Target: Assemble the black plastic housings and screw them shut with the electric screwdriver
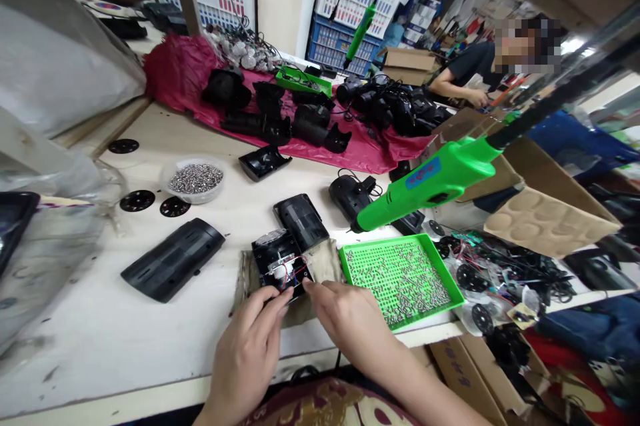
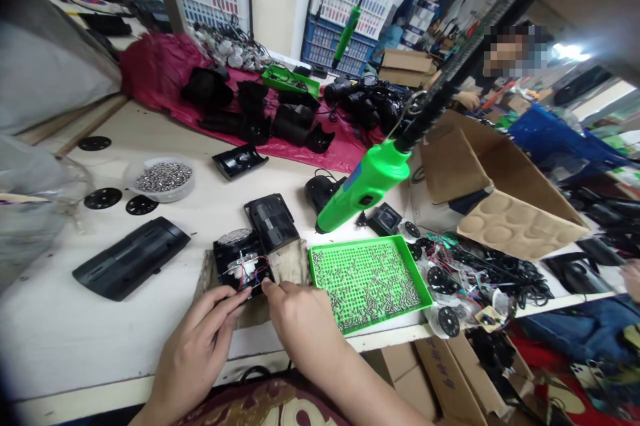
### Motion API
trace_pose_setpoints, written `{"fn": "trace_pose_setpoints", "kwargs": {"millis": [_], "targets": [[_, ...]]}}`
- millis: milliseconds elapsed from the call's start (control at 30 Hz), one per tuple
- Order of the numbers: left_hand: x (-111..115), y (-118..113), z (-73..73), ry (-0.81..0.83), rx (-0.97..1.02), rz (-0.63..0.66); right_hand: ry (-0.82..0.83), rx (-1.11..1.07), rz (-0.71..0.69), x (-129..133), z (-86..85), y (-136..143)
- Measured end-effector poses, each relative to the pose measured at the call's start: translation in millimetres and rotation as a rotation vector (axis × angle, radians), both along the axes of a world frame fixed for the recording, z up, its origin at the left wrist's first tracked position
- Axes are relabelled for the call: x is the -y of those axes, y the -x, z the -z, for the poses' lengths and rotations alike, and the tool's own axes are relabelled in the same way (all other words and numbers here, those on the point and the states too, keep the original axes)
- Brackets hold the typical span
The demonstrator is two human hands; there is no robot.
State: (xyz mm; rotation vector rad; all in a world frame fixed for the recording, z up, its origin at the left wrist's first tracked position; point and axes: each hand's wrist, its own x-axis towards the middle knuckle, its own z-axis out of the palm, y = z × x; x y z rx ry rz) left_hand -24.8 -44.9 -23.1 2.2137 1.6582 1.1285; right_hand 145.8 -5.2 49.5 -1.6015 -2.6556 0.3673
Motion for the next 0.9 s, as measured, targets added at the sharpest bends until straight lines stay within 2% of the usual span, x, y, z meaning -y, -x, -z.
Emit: {"fn": "trace_pose_setpoints", "kwargs": {"millis": [167, 267, 367, 433, 567, 800, 900], "targets": [[-1, -1, -0.3, -0.025, -0.019, -0.015, 0.003, 0.062, -0.018, 0, -8.7, 8], [2, -1, -1.7, -0.033, -0.009, -0.021, -0.021, -0.089, 0.041, -5, -11.8, 6], [6, -1, -2.7, -0.038, 0.012, -0.028, -0.149, -0.266, 0.089, -17, -11.8, 3], [8, -1, -3.3, -0.047, 0.031, -0.029, -0.213, -0.309, 0.105, -27, -9.4, 3], [11, 0, -5.1, -0.058, 0.061, -0.032, -0.241, -0.25, 0.114, -45, -0.3, 9], [15, 6, -5.4, -0.051, 0.161, 0.003, -0.197, -0.15, 0.135, -68, 13.5, 16], [15, 8, -6.6, -0.016, 0.253, -0.058, -0.164, -0.124, 0.137, -73, 13.7, 18]]}}
